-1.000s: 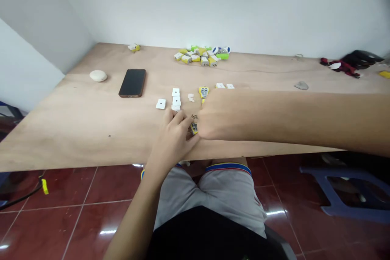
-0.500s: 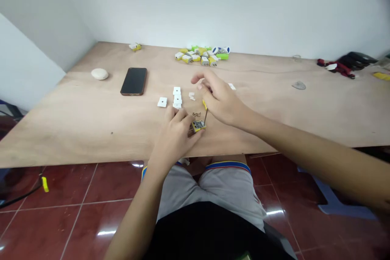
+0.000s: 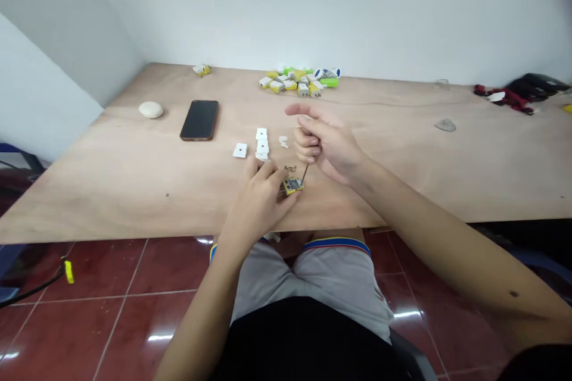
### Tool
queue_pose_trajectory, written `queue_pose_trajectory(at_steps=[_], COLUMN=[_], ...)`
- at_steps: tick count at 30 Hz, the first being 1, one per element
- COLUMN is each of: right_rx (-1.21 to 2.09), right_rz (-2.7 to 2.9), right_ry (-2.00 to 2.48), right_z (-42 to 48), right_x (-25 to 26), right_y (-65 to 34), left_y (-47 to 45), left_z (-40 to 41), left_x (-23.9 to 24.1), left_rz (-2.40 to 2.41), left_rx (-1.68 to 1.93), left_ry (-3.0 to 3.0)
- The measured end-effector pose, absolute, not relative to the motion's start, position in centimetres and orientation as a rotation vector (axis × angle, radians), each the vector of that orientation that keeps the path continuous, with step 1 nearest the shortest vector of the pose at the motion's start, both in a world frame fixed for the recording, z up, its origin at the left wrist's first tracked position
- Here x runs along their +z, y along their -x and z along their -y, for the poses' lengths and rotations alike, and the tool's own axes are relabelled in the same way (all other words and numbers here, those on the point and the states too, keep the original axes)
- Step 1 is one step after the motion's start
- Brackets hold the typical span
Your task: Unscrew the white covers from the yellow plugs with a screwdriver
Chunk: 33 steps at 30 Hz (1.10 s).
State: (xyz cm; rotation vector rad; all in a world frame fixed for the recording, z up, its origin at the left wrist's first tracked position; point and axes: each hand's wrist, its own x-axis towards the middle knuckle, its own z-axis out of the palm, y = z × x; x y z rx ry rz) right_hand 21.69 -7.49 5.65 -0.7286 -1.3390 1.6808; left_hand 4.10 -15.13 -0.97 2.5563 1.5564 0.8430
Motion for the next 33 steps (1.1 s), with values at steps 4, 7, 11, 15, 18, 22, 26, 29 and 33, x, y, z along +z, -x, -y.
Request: queue_pose_trajectory(at_steps=[4, 7, 11, 15, 18, 22, 26, 29, 33], right_rx=[1.632, 1.645, 1.548, 0.751, -0.085, -0.454, -0.315, 0.031, 0.488], right_rz=[1.21, 1.333, 1.678, 2.186, 2.476, 2.814, 3.013, 2.989, 2.852], right_ry=[0.793, 0.787, 0.751, 1.042, 1.331, 1.192, 0.804, 0.562, 0.677], right_z=[8.2, 8.3, 7.5, 7.2, 7.5, 7.9, 7.1, 6.1, 5.5], right_x=[5.5, 5.4, 5.7, 7.1, 8.6, 10.2, 10.8, 10.8, 11.2], right_y=[-21.1, -20.7, -21.2, -22.7, -23.8, -24.3, -24.3, -24.5, -24.9], left_y=[-4.0, -3.9, -3.9, -4.0, -4.1, -4.0, -3.9, -3.9, -3.9], left_z=[15.1, 15.1, 15.2, 15.2, 15.2, 15.0, 15.0, 15.0, 15.0], left_x=[-1.0, -1.0, -0.9, -0.8, -1.0, -1.2, -1.3, -1.3, -1.3], left_rz=[-1.549, -1.512, -1.515, -1.533, -1.539, -1.525, -1.511, -1.502, -1.506], left_rx=[0.82, 0.799, 0.8, 0.789, 0.799, 0.838, 0.854, 0.843, 0.843], left_ry=[-2.571, -2.59, -2.588, -2.571, -2.568, -2.562, -2.566, -2.556, -2.554])
